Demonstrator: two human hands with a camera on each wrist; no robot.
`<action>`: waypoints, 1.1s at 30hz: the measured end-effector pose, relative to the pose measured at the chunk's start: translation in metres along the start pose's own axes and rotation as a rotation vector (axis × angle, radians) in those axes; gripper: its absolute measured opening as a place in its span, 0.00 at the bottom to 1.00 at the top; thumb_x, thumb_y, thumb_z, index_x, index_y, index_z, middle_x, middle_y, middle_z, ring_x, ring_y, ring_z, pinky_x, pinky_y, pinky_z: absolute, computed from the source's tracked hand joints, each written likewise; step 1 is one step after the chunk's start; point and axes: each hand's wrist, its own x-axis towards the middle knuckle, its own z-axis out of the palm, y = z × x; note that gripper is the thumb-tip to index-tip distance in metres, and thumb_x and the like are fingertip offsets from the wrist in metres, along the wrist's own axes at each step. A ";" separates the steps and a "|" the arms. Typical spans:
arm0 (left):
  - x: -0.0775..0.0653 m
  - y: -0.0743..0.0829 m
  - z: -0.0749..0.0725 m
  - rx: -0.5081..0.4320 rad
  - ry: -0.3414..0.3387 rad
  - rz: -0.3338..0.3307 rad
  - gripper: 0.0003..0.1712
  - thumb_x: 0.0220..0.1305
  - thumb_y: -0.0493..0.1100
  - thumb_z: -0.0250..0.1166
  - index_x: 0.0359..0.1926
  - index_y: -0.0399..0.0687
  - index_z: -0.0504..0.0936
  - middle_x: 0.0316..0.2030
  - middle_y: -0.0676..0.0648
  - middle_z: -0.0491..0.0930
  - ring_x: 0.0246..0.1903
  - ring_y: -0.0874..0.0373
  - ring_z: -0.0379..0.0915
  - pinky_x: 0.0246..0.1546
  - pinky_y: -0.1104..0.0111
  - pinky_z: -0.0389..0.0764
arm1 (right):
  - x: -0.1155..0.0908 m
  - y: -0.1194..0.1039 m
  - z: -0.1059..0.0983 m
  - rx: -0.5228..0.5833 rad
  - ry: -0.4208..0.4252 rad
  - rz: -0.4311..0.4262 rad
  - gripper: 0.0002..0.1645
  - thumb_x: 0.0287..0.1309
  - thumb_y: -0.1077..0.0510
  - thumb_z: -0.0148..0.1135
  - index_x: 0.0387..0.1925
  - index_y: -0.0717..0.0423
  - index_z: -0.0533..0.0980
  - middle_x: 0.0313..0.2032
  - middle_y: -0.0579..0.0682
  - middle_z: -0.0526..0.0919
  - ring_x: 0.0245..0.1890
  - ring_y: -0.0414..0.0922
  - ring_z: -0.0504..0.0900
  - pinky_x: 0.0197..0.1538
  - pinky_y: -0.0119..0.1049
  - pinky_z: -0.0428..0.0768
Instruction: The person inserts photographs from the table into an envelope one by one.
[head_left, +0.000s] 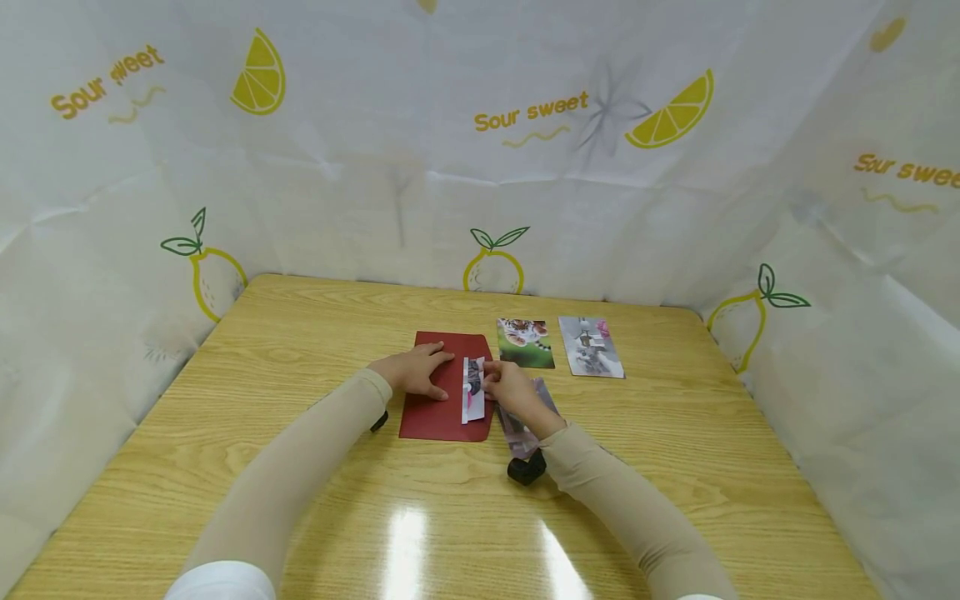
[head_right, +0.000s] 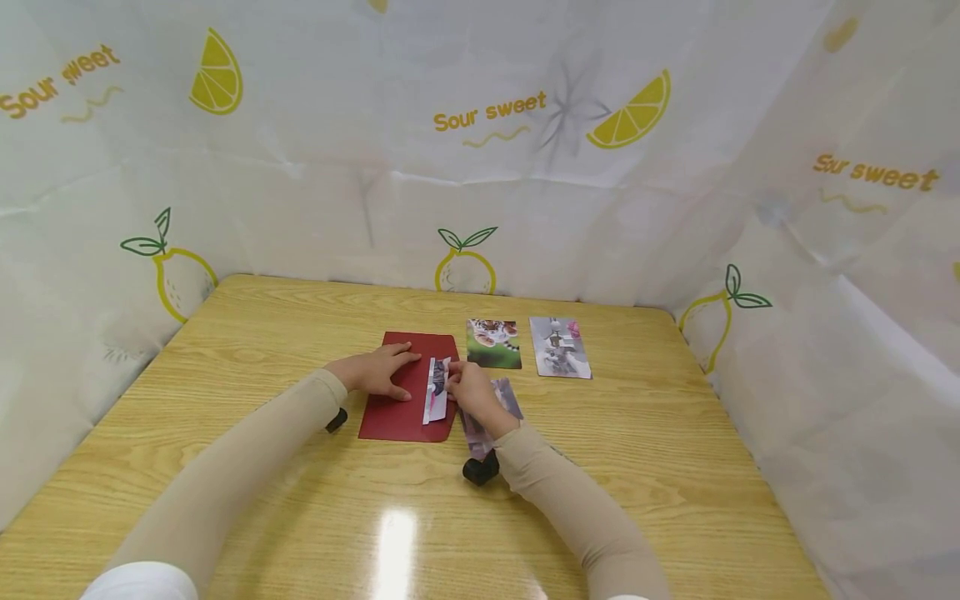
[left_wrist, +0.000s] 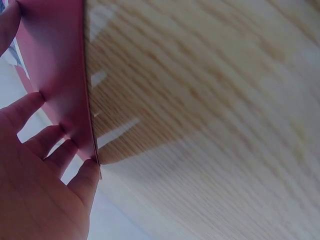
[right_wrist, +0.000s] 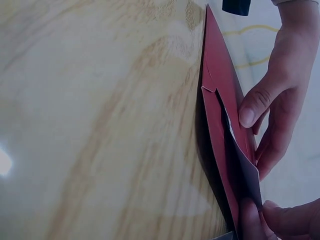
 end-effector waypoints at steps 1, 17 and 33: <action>0.000 0.000 0.000 0.001 0.001 0.001 0.47 0.61 0.61 0.64 0.75 0.53 0.55 0.76 0.43 0.45 0.75 0.46 0.41 0.70 0.51 0.57 | 0.000 0.000 0.000 0.000 -0.001 0.001 0.25 0.65 0.69 0.55 0.63 0.63 0.71 0.35 0.56 0.80 0.33 0.42 0.81 0.40 0.34 0.84; -0.001 0.001 0.000 0.001 0.004 -0.005 0.47 0.61 0.62 0.64 0.75 0.55 0.55 0.76 0.44 0.44 0.75 0.47 0.41 0.70 0.50 0.58 | 0.008 0.001 0.006 0.029 0.004 0.014 0.24 0.63 0.70 0.58 0.61 0.66 0.72 0.31 0.54 0.79 0.27 0.40 0.79 0.35 0.33 0.84; -0.001 0.000 -0.001 -0.003 -0.002 -0.012 0.48 0.60 0.62 0.64 0.75 0.55 0.55 0.76 0.44 0.44 0.75 0.47 0.41 0.70 0.50 0.57 | 0.010 0.001 0.008 0.075 -0.019 0.037 0.23 0.62 0.70 0.59 0.59 0.64 0.74 0.29 0.53 0.80 0.26 0.39 0.80 0.34 0.33 0.84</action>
